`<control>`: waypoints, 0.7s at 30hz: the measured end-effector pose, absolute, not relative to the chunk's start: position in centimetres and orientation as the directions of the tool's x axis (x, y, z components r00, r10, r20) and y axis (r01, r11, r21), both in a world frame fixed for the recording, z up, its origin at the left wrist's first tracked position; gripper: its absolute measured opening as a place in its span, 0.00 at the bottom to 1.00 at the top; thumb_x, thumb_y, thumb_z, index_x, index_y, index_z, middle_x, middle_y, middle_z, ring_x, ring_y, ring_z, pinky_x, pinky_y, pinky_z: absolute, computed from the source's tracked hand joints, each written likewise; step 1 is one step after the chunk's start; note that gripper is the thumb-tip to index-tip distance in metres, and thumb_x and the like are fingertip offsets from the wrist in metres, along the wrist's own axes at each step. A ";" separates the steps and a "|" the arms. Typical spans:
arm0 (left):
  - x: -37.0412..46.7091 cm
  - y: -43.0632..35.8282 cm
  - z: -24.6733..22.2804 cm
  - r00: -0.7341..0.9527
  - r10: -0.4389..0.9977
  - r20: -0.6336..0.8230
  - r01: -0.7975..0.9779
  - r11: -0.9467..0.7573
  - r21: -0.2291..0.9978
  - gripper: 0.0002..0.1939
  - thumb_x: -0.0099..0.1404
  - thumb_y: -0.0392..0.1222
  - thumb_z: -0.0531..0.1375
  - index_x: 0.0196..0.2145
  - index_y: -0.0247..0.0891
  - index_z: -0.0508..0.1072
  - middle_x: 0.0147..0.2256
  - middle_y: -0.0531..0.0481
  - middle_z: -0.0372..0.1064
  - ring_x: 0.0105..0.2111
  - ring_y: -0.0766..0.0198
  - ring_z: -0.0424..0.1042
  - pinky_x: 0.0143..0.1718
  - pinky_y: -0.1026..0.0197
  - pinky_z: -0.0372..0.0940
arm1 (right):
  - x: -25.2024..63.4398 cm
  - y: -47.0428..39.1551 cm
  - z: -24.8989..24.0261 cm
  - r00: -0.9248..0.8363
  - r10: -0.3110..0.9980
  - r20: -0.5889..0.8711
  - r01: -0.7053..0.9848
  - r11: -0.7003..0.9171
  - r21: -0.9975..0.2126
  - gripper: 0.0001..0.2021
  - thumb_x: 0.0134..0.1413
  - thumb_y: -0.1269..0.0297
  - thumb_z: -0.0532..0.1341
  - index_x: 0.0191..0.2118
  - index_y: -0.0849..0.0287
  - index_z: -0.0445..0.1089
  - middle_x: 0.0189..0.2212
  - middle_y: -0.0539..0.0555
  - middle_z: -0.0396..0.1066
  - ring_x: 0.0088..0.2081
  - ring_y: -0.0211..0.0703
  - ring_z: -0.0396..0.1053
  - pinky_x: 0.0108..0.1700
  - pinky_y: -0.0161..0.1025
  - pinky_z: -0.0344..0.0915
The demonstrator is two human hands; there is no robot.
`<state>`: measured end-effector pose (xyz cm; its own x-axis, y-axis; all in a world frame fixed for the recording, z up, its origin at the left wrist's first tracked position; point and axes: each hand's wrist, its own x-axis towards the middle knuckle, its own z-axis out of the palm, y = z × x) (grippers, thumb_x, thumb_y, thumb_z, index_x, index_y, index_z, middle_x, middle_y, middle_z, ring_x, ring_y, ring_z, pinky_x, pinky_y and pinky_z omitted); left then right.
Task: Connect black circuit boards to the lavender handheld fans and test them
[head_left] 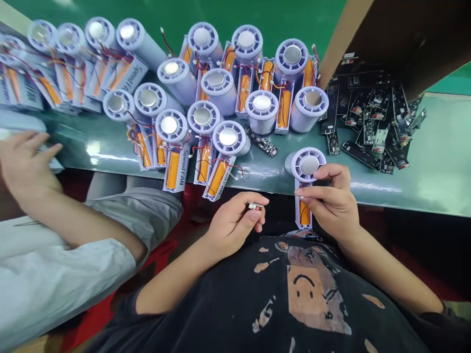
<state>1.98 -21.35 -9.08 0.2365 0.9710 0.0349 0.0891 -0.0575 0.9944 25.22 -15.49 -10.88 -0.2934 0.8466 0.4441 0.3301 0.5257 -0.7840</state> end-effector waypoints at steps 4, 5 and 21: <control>2.0 -20.9 -8.7 0.308 0.952 0.001 0.204 -0.067 0.977 0.08 0.74 0.41 0.54 0.47 0.40 0.71 0.30 0.56 0.72 0.24 0.72 0.72 0.30 0.68 0.67 | 25.2 -15.4 -10.8 -0.299 0.853 0.428 0.313 0.511 -0.800 0.14 0.57 0.72 0.65 0.41 0.40 0.77 0.45 0.50 0.59 0.50 0.42 0.63 0.52 0.46 0.65; 2.0 -20.8 -8.6 0.320 0.947 -0.004 0.225 -0.072 0.972 0.08 0.73 0.40 0.54 0.47 0.40 0.71 0.30 0.56 0.73 0.24 0.73 0.72 0.30 0.68 0.67 | 25.3 -15.4 -10.7 -0.297 0.856 0.423 0.310 0.505 -0.806 0.14 0.57 0.72 0.65 0.41 0.40 0.77 0.45 0.50 0.59 0.50 0.42 0.63 0.52 0.46 0.65; 2.2 -19.6 -8.8 0.361 0.932 -0.031 0.276 -0.076 0.958 0.08 0.71 0.39 0.55 0.45 0.40 0.73 0.30 0.53 0.76 0.26 0.68 0.74 0.30 0.65 0.69 | 25.8 -15.6 -10.7 -0.282 0.899 0.335 0.430 0.431 -0.793 0.07 0.60 0.65 0.62 0.37 0.45 0.76 0.44 0.53 0.60 0.50 0.48 0.65 0.53 0.52 0.66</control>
<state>2.21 -19.62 -8.79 0.3614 0.9319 -0.0306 0.2760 -0.0755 0.9582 25.78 -15.57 -10.65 -0.2825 0.8988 0.3352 0.4300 0.4310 -0.7933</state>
